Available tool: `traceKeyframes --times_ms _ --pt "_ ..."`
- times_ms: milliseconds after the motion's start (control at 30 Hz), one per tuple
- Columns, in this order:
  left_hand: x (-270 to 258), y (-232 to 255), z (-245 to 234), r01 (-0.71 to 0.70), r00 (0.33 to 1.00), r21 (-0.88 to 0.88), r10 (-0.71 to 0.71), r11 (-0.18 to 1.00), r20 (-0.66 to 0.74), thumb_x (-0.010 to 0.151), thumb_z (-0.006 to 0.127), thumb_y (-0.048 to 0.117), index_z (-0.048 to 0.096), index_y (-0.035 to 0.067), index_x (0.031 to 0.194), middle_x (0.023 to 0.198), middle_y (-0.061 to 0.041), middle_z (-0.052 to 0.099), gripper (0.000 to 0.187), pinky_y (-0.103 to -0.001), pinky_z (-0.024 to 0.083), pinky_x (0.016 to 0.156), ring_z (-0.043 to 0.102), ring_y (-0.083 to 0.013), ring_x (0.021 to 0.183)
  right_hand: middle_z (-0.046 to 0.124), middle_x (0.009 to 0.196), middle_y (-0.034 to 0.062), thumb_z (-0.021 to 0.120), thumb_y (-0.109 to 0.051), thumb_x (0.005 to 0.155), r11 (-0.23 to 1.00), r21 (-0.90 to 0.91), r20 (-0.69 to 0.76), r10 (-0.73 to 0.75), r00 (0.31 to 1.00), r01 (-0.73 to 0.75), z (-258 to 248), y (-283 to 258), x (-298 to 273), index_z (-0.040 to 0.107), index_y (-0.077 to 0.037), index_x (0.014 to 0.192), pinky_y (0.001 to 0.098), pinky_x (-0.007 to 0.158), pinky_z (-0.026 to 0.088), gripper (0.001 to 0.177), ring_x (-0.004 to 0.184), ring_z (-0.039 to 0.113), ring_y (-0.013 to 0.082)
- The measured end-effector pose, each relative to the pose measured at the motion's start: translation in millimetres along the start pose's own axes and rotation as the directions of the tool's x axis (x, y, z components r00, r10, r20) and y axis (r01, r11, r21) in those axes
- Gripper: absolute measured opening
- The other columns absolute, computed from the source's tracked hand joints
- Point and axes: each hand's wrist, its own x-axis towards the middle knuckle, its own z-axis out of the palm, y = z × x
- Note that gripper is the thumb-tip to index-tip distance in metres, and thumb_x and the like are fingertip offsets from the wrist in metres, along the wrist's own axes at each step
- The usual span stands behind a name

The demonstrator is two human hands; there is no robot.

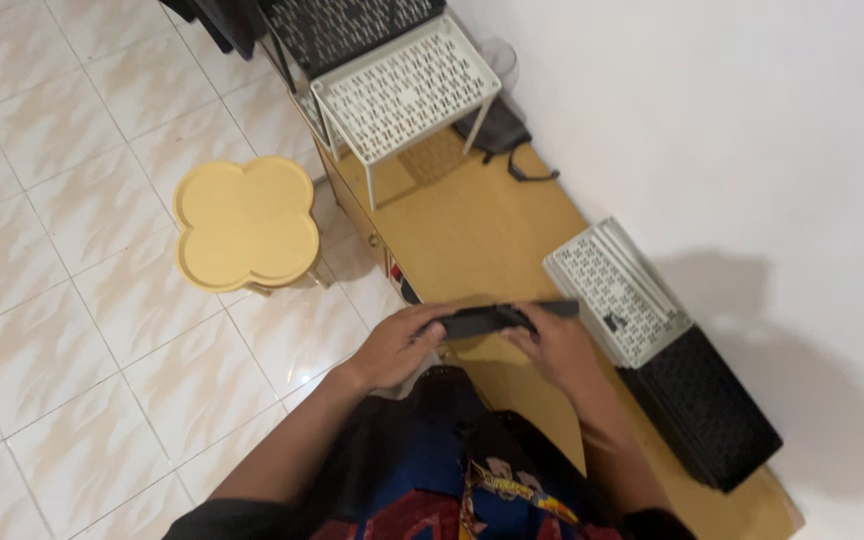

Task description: The person assembles a small plastic stool by inserting white legs into a white tray and then attaching black legs to a black tray. They use a screwdriver to tighten the connections and stack the assembled trays on the table.

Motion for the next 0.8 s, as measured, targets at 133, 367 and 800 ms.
traceKeyframes --times_ms 133,367,800 --pt "10 28 -9 0.064 0.994 -0.147 -0.05 0.987 0.092 0.09 0.073 0.032 0.064 0.012 0.133 0.106 -0.013 0.077 0.048 -0.033 0.06 0.082 0.08 -0.0288 0.093 0.074 0.108 0.0177 0.078 -0.034 0.088 0.993 0.019 -0.053 -0.116 0.992 0.118 -12 -14 9 0.065 -0.013 0.131 0.0392 0.07 0.057 0.05 0.083 0.073 0.0309" --pt "35 25 0 0.134 0.962 -0.387 -0.213 0.912 -0.169 0.097 0.071 0.023 0.067 0.002 0.129 0.098 -0.008 0.078 0.039 -0.028 0.058 0.081 0.071 -0.0144 0.087 0.068 0.109 0.0202 0.059 -0.009 0.096 0.988 0.153 -0.057 0.0 0.998 0.009 -14 -23 3 0.044 -0.004 0.152 0.0387 0.077 0.053 0.057 0.087 0.067 0.0284" --pt "76 -8 -1 0.279 0.86 -0.896 -0.505 0.346 0.073 0.104 0.06 0.026 0.061 -0.004 0.138 0.112 -0.011 0.074 0.045 -0.029 0.056 0.087 0.069 -0.0139 0.097 0.071 0.115 0.014 0.057 -0.005 0.098 0.937 0.347 -0.005 -0.032 0.999 0.032 -11 -28 -30 0.047 -0.008 0.155 0.0327 0.089 0.055 0.058 0.099 0.071 0.0223"
